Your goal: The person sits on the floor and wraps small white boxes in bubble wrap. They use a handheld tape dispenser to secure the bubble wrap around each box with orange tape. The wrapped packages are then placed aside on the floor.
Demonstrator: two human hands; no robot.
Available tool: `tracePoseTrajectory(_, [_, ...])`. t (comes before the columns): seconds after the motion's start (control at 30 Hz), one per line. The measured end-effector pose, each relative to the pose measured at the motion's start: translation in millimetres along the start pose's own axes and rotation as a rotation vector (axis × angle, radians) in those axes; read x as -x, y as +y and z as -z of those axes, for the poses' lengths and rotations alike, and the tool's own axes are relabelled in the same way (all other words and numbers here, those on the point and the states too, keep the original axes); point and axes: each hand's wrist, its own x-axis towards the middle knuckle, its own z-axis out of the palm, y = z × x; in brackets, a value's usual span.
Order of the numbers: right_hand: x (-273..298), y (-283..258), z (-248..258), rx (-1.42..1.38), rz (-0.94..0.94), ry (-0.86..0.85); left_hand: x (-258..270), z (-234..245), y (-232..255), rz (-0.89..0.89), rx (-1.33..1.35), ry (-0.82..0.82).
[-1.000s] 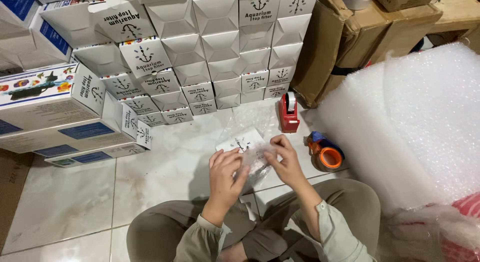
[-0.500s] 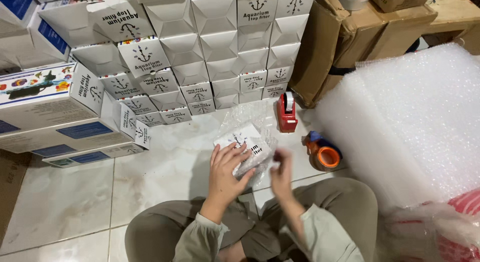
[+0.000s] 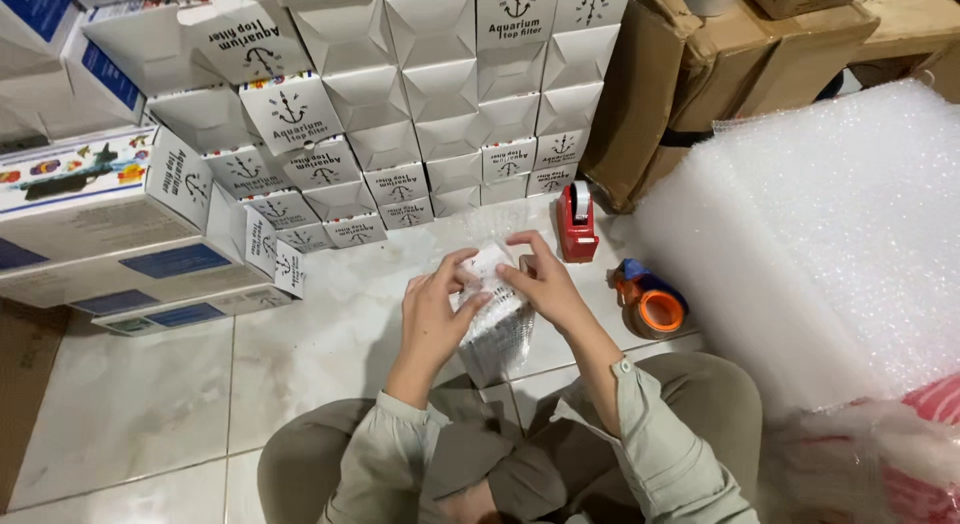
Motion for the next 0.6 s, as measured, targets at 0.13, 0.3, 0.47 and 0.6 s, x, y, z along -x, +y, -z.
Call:
tracePoseTrajectory(0.13, [-19,45,-5,-0.148,-0.185,0.218,8,-16,-25,0.089,0.061,0.327])
tracePoseTrajectory(0.3, [5,-22,-8,-0.451,-0.528,0.029,-13,-13,-44,0.098,0.216,0.017])
tracePoseTrajectory(0.47, [2,-12,-12,-0.370,-0.311,0.145,-20,1,-15,-0.106,0.133,-0.130])
tracePoseTrajectory(0.6, [-1,10,-6,-0.245,-0.096,0.116,-16,-1,-8,-0.179,0.114,-0.099])
